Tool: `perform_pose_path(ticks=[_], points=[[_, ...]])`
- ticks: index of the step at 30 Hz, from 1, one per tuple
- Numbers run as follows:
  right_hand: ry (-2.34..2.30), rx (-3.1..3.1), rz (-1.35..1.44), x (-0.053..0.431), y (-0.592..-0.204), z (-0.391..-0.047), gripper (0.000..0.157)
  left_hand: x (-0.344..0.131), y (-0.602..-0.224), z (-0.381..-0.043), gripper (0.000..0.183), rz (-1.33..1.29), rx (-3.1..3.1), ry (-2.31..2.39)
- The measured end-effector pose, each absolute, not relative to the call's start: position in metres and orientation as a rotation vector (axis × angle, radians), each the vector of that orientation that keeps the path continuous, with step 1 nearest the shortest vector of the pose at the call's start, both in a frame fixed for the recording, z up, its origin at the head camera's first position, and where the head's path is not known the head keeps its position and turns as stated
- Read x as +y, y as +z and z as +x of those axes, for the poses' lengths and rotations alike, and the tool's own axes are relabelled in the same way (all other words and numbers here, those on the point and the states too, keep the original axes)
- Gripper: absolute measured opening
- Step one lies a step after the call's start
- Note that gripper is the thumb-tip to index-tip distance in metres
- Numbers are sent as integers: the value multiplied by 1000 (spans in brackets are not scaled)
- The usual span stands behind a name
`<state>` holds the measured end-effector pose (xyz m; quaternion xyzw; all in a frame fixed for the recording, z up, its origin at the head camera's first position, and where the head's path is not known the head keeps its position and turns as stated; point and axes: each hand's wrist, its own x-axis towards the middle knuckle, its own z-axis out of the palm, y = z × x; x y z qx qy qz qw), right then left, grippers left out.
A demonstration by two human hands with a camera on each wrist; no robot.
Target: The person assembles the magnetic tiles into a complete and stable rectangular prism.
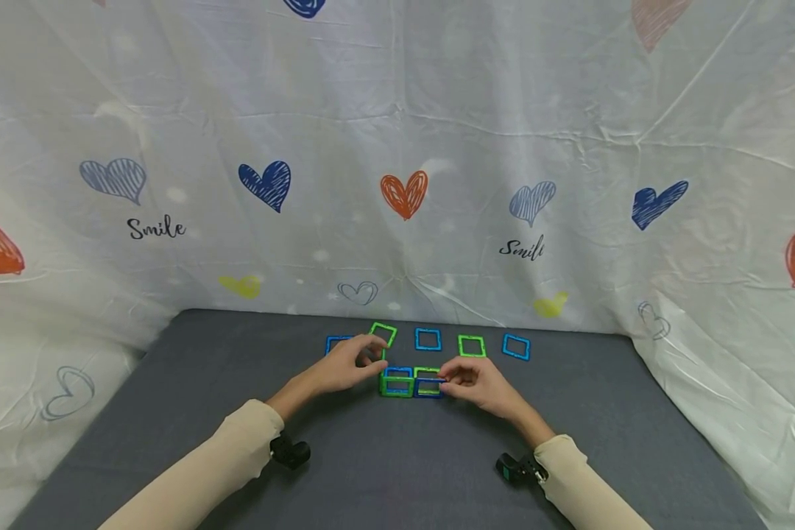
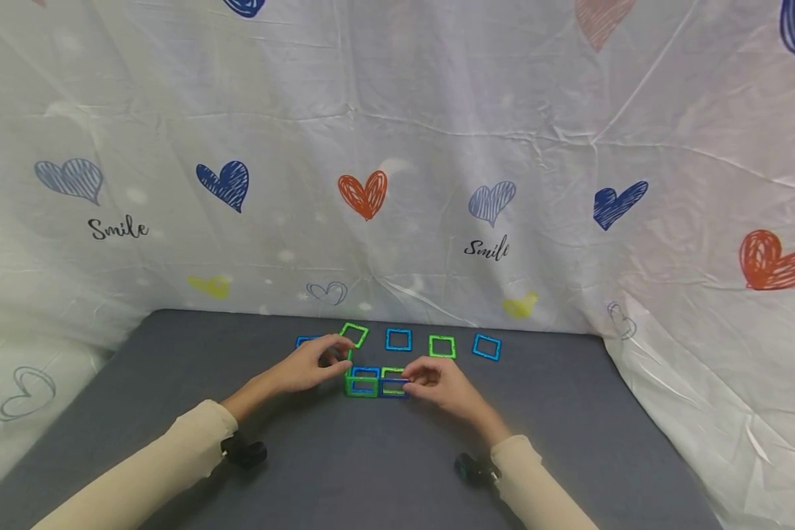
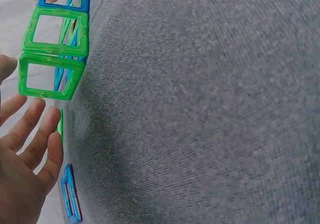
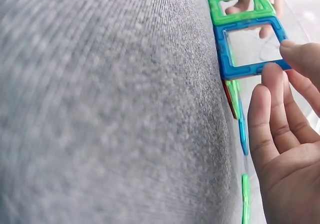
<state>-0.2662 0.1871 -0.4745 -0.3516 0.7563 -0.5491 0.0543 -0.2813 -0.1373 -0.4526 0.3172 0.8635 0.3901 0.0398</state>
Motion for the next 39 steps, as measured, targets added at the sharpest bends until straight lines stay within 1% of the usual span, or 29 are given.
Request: perform_pose_path(ticks=[13, 18, 25, 29, 33, 39], points=[[-1604, 2300, -1019, 203, -476, -274, 28, -158, -454, -272, 37, 1018, 2658, 1226], [-1579, 2341, -1001, 207, -476, -283, 28, -172, -457, -261, 38, 1050, 2643, 1243], [-1509, 2360, -1019, 207, -474, -294, 26, -181, -462, -242, 37, 1021, 2657, 1250], [-1471, 2360, -1048, 206, -473, -300, 24, -180, -466, -234, 36, 1020, 2662, 1264], [-1443, 2351, -1017, 204, -470, -304, 23, -171, -469, -233, 37, 1021, 2674, 1289], [-1352, 2373, -959, 194, -466, -313, 27, -156, -470, -238, 38, 991, 2712, 1300]])
